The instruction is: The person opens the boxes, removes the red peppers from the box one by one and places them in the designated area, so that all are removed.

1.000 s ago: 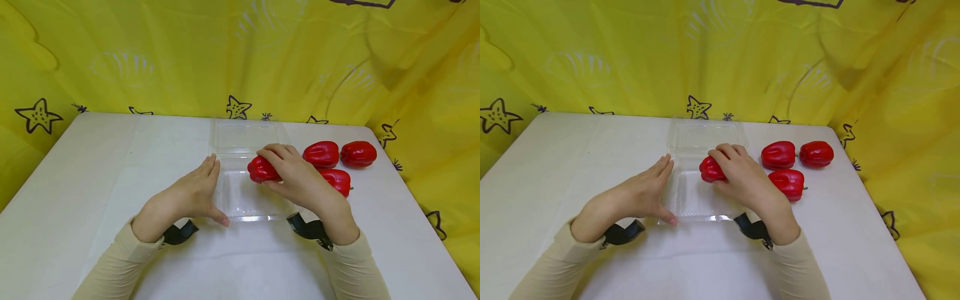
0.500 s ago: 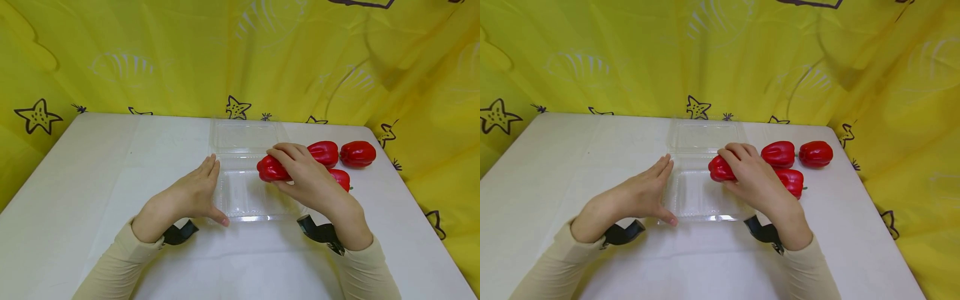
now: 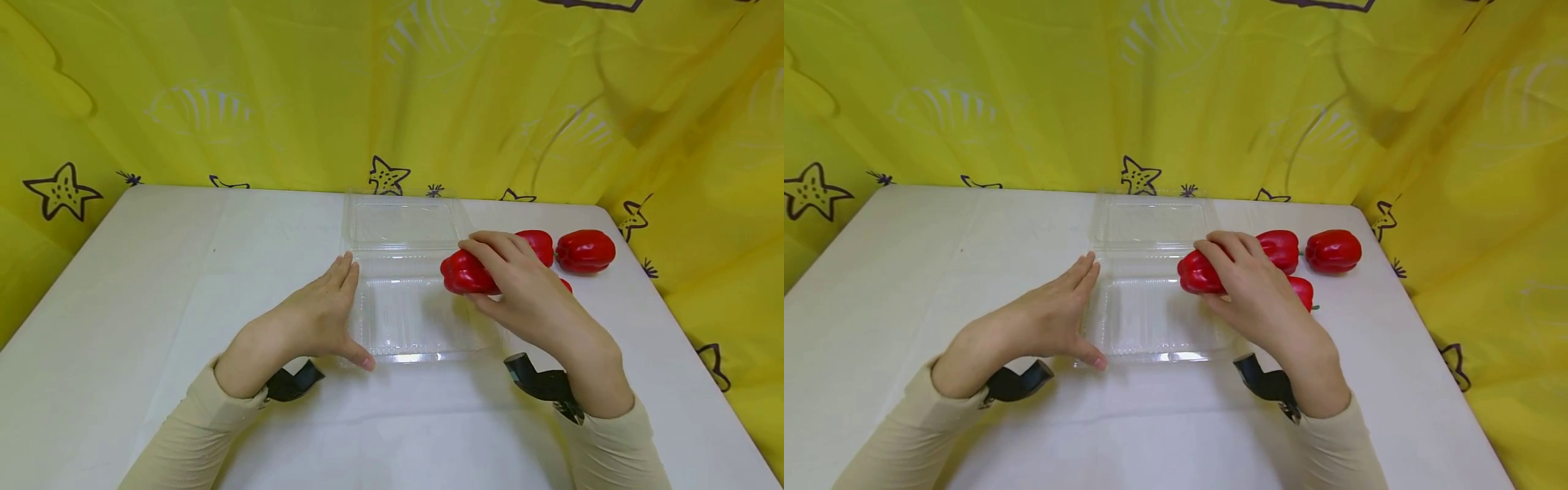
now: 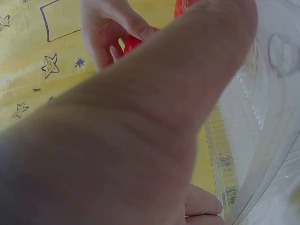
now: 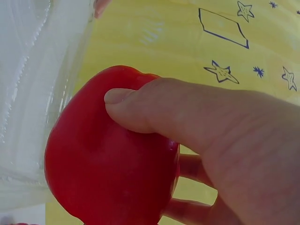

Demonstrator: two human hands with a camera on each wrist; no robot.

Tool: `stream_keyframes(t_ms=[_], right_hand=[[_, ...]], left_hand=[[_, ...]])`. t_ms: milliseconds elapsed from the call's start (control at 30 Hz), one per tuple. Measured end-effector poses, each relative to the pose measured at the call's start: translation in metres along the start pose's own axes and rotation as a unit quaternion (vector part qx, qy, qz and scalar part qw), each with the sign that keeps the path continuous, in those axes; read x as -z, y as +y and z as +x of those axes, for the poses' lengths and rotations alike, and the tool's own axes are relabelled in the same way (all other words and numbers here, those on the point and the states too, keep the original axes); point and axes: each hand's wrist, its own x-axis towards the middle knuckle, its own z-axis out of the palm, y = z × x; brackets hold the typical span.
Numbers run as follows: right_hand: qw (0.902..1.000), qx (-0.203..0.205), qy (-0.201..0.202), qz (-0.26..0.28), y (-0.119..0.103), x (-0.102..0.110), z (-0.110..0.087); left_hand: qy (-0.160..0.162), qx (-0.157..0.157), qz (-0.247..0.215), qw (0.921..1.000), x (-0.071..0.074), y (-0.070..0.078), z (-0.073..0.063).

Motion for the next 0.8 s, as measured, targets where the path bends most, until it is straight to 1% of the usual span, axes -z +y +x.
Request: stream_keyframes(t_ms=[267, 533, 800], right_hand=[[0.9993, 0.0, 0.036, -0.008, 0.007, 0.007, -0.007], [0.9991, -0.028, 0.033, -0.003, 0.017, 0.014, -0.014], [0.9984, -0.05, 0.024, -0.008, 0.024, 0.022, -0.02]], left_hand=[[-0.002, 0.0, 0.0, 1.0, 0.0, 0.0, 0.0], [-0.006, 0.004, -0.001, 1.0, 0.0, 0.0, -0.001], [-0.002, -0.001, 0.001, 1.0, 0.0, 0.0, 0.0]])
